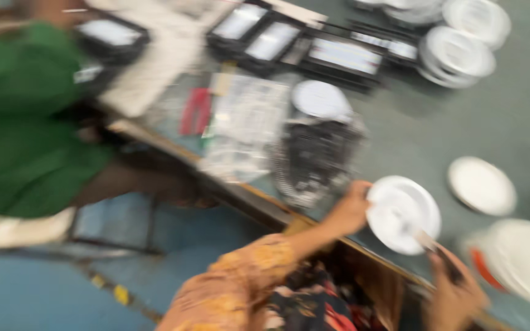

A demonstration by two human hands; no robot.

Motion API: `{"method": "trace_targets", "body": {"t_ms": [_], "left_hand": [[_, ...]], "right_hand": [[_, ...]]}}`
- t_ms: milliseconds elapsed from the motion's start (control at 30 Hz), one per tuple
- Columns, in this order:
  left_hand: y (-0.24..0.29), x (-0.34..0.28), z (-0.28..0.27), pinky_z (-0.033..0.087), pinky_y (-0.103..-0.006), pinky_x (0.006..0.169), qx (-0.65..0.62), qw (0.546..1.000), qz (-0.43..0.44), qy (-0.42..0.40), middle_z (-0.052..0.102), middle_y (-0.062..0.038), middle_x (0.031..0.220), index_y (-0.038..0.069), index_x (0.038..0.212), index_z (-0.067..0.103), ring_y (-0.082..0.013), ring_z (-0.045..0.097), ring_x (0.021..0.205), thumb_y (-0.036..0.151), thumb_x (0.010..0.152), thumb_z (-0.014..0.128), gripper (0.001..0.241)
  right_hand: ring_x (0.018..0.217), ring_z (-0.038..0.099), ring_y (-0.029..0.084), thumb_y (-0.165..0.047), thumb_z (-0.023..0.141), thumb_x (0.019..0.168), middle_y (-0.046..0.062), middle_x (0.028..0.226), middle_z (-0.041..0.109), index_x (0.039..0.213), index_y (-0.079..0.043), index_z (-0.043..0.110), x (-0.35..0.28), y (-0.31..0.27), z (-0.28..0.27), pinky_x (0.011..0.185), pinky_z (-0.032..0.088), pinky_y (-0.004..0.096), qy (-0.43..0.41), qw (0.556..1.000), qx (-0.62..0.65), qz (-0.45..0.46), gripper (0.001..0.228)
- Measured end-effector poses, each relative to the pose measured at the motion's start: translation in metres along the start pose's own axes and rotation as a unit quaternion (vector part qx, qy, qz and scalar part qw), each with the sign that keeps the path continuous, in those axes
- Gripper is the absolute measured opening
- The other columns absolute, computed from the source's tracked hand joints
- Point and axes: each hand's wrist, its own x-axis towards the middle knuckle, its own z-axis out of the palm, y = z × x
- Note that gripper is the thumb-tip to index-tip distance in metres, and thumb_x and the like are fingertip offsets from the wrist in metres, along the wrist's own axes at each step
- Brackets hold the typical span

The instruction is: The person scoops a white paste from a container and spreads it onto the interior surfaces of white circular light fixture housings. The person handles each housing one at a time, applies the paste with a small tool, and places the treated items into a stack on the table.

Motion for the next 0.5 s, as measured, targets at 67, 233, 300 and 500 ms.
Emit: {"method": "trace_targets", "body": {"t_ms": [67,233,300,500], "left_hand": [[0.014,-0.024,-0.017,0.063,-0.0385,0.088,-0.390,0.860,-0.308,-0.115,0.056,-0.016,0.131,0.005,0.146,0.023,-0.0223,0.066,0.114,0.019,0.104,0.058,0.057],[0.042,-0.019,-0.067,0.060,-0.0325,0.076,-0.209,0.904,-0.311,-0.207,0.072,-0.014,0.101,0.004,0.131,0.052,-0.0206,0.073,0.088,0.024,0.096,0.065,0.042],[0.029,0.019,-0.067,0.058,-0.0348,0.079,-0.066,0.964,-0.225,-0.123,0.074,-0.013,0.105,0.003,0.127,0.060,-0.0217,0.073,0.088,0.029,0.095,0.067,0.042],[-0.023,0.098,0.003,0.053,-0.0349,0.094,-0.077,0.922,-0.204,-0.320,0.074,-0.014,0.118,0.005,0.127,0.067,-0.0237,0.070,0.108,0.041,0.098,0.065,0.047]], "right_hand": [[0.096,0.066,0.014,-0.004,0.078,0.093,0.008,0.108,0.073,0.117,0.004,0.073,-0.017,-0.026,0.022,0.090,0.050,0.026,0.050,0.982,0.170,0.069,0.026],[0.099,0.067,0.013,-0.002,0.074,0.092,0.007,0.110,0.073,0.118,0.007,0.070,-0.005,-0.050,0.023,0.094,0.052,0.026,0.048,0.951,0.294,0.077,0.028],[0.099,0.069,0.012,-0.003,0.072,0.091,0.007,0.109,0.075,0.117,0.006,0.071,0.002,-0.049,0.026,0.094,0.053,0.026,0.033,0.948,0.302,0.090,0.027],[0.094,0.064,0.010,-0.005,0.072,0.095,0.005,0.105,0.075,0.119,0.005,0.075,0.009,-0.050,0.036,0.087,0.050,0.024,0.021,0.973,0.211,0.094,0.025]]}}
